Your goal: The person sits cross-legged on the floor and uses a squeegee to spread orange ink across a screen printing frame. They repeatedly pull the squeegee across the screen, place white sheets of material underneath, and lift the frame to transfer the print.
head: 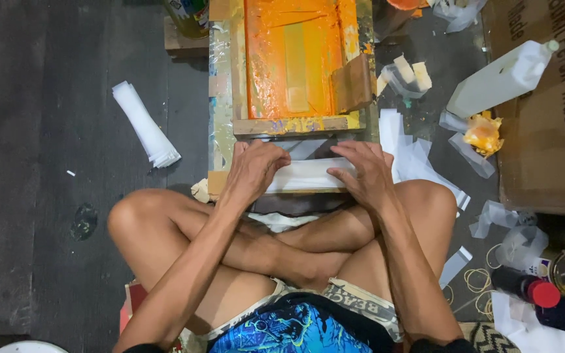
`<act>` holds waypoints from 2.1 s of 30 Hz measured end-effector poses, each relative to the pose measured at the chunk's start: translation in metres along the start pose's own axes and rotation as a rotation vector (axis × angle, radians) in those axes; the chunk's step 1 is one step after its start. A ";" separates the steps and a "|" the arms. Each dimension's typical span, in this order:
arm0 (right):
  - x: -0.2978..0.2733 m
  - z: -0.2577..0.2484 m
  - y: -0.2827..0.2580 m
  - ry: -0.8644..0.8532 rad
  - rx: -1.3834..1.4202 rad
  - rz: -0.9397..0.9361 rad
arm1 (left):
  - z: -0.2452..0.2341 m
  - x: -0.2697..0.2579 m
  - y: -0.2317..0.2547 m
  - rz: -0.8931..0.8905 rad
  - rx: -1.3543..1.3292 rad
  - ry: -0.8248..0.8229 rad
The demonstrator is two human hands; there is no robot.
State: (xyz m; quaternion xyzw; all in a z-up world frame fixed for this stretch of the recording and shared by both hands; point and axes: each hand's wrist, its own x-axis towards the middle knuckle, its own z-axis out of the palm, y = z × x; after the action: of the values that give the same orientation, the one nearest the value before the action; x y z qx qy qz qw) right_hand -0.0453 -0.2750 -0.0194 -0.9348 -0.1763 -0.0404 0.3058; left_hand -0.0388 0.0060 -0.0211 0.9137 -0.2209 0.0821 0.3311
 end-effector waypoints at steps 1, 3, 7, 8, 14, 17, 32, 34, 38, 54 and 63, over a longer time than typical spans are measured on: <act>0.002 -0.005 -0.004 0.002 -0.002 -0.001 | -0.001 0.002 0.002 0.002 0.000 0.002; 0.011 -0.017 -0.013 -0.012 -0.027 -0.003 | -0.005 0.010 0.004 -0.024 -0.091 0.024; 0.022 -0.040 0.000 0.071 0.214 -0.094 | -0.007 0.019 -0.001 -0.098 -0.171 0.122; 0.019 -0.044 0.009 0.122 0.338 0.013 | -0.008 0.015 0.000 -0.150 -0.262 0.180; 0.020 -0.035 0.018 0.286 0.604 0.181 | 0.022 -0.005 -0.003 -0.073 -0.141 -0.025; 0.026 -0.024 0.016 0.312 0.667 0.215 | 0.033 -0.002 0.010 0.054 -0.087 -0.171; 0.036 -0.003 -0.031 0.258 0.798 0.281 | 0.052 -0.005 -0.004 0.120 0.053 -0.035; 0.037 -0.004 -0.030 0.247 0.784 0.273 | 0.039 -0.003 -0.017 0.133 0.103 0.053; 0.042 -0.009 -0.027 0.228 0.769 0.254 | -0.010 0.013 -0.017 -0.311 0.154 0.113; 0.032 -0.026 0.012 -0.228 0.612 0.518 | -0.037 0.027 -0.017 -0.388 0.116 0.386; 0.028 0.015 -0.028 0.183 -0.396 -0.004 | -0.047 0.058 -0.032 -0.238 0.175 0.573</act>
State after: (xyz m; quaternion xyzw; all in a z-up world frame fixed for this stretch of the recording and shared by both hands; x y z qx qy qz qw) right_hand -0.0293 -0.2364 -0.0109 -0.9686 -0.1385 -0.1595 0.1309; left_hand 0.0271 0.0378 0.0143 0.8979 -0.0026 0.3154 0.3072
